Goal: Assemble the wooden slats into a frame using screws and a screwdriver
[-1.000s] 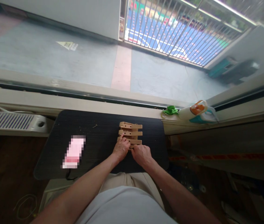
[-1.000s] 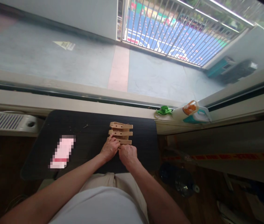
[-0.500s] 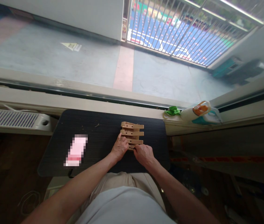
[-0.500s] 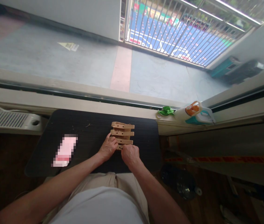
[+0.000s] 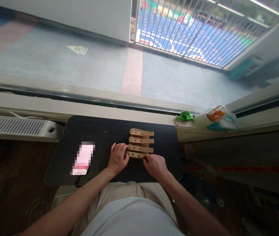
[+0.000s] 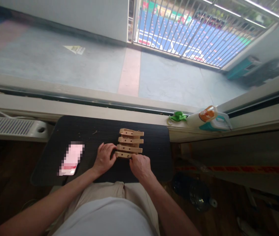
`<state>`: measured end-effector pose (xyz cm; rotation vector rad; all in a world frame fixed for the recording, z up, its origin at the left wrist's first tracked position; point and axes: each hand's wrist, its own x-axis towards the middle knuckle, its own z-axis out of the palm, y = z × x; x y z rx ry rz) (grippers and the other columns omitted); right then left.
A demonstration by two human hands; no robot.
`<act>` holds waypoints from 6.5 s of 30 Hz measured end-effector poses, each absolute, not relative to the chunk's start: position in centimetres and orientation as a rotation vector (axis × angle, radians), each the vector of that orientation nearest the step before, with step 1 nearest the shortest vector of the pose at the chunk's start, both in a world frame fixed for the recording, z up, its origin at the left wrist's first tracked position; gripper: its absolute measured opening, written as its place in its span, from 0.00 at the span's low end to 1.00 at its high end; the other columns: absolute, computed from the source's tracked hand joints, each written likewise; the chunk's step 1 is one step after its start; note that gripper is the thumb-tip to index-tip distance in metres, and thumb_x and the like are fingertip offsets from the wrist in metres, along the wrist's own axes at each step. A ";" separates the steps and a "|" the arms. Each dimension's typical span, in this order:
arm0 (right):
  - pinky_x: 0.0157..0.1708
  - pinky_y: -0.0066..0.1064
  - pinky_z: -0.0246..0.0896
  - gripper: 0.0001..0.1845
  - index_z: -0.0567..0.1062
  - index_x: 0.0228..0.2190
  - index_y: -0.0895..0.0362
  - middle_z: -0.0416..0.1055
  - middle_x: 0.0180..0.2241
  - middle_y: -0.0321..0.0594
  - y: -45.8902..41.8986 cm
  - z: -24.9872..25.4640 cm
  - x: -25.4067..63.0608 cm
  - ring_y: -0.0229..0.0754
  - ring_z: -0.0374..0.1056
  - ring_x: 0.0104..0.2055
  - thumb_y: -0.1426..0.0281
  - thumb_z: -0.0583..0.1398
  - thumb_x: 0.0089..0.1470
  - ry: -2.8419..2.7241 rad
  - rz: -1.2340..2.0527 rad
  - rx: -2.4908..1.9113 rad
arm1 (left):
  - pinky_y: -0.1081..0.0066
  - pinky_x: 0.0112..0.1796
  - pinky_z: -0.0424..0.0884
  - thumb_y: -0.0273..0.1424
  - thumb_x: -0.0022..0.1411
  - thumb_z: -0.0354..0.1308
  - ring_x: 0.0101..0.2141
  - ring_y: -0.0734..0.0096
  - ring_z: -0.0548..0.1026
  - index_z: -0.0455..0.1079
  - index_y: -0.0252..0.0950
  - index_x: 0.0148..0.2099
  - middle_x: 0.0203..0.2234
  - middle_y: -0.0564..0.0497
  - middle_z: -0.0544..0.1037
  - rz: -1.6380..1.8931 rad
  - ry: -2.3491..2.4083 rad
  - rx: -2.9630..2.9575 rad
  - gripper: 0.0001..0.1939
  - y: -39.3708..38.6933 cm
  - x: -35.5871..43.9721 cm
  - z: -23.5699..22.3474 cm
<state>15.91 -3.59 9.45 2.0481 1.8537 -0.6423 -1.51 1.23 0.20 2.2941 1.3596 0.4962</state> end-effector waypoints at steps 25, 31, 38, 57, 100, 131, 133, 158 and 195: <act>0.34 0.28 0.55 0.13 0.73 0.32 0.54 0.75 0.33 0.38 -4.8 8.1 17.2 0.39 0.70 0.37 0.65 0.50 0.55 1.820 -0.631 2.056 | 0.68 0.40 0.65 0.32 0.54 0.55 0.38 0.66 0.72 0.66 0.37 0.44 0.35 0.49 0.75 0.096 1.525 2.037 0.14 0.5 -1.9 -2.0; 0.34 0.27 0.55 0.13 0.73 0.34 0.53 0.75 0.33 0.39 -4.7 8.5 17.3 0.38 0.69 0.36 0.64 0.50 0.56 1.853 -0.628 2.090 | 0.58 0.53 0.55 0.29 0.57 0.52 0.44 0.64 0.66 0.67 0.37 0.41 0.38 0.48 0.72 0.385 1.221 2.450 0.09 -0.6 -2.5 2.2; 0.34 0.27 0.55 0.13 0.73 0.31 0.54 0.75 0.32 0.39 -4.1 8.3 16.6 0.38 0.70 0.36 0.65 0.50 0.56 1.875 -0.591 2.079 | 0.57 0.55 0.51 0.28 0.55 0.54 0.41 0.64 0.67 0.69 0.34 0.37 0.32 0.47 0.73 0.159 0.835 2.673 0.07 -0.6 1.3 1.1; 0.32 0.28 0.60 0.14 0.75 0.30 0.57 0.75 0.31 0.44 -2.9 8.6 15.8 0.42 0.71 0.34 0.71 0.50 0.56 1.910 -0.566 1.950 | 0.49 0.57 0.44 0.23 0.57 0.49 0.48 0.60 0.64 0.72 0.37 0.36 0.36 0.46 0.75 0.123 0.960 2.618 0.10 0.8 2.4 -0.2; 0.33 0.29 0.60 0.13 0.73 0.32 0.56 0.75 0.33 0.42 -2.1 9.4 14.7 0.42 0.71 0.36 0.74 0.49 0.57 1.869 -0.575 1.880 | 0.46 0.56 0.42 0.30 0.56 0.54 0.43 0.60 0.65 0.75 0.41 0.29 0.30 0.49 0.75 0.334 1.128 2.462 0.09 0.7 4.1 -1.9; 0.33 0.30 0.61 0.14 0.73 0.36 0.52 0.75 0.34 0.40 -2.5 10.3 15.2 0.42 0.71 0.36 0.73 0.49 0.56 1.920 -0.572 1.865 | 0.46 0.56 0.43 0.29 0.56 0.54 0.42 0.62 0.65 0.75 0.41 0.29 0.30 0.50 0.75 0.356 1.142 2.484 0.09 0.6 4.1 -2.3; 0.32 0.29 0.61 0.16 0.74 0.36 0.52 0.74 0.34 0.41 -2.5 10.1 15.1 0.42 0.71 0.36 0.76 0.49 0.56 1.913 -0.575 1.844 | 0.46 0.56 0.43 0.29 0.55 0.55 0.43 0.61 0.65 0.75 0.40 0.28 0.30 0.50 0.75 0.347 1.139 2.479 0.08 0.6 4.1 -2.2; 0.33 0.29 0.62 0.13 0.75 0.32 0.58 0.75 0.32 0.45 -1.8 8.9 15.0 0.43 0.71 0.36 0.73 0.50 0.56 1.852 -0.554 1.888 | 0.45 0.56 0.43 0.29 0.55 0.55 0.42 0.61 0.65 0.75 0.42 0.28 0.29 0.50 0.75 0.392 1.133 2.485 0.08 0.5 4.1 -2.4; 0.33 0.27 0.61 0.14 0.75 0.31 0.57 0.75 0.32 0.44 -1.8 8.9 15.0 0.41 0.71 0.36 0.74 0.49 0.56 1.856 -0.556 1.891 | 0.45 0.56 0.42 0.28 0.55 0.54 0.43 0.61 0.65 0.75 0.42 0.29 0.31 0.49 0.75 0.358 1.115 2.472 0.08 0.6 4.0 -2.1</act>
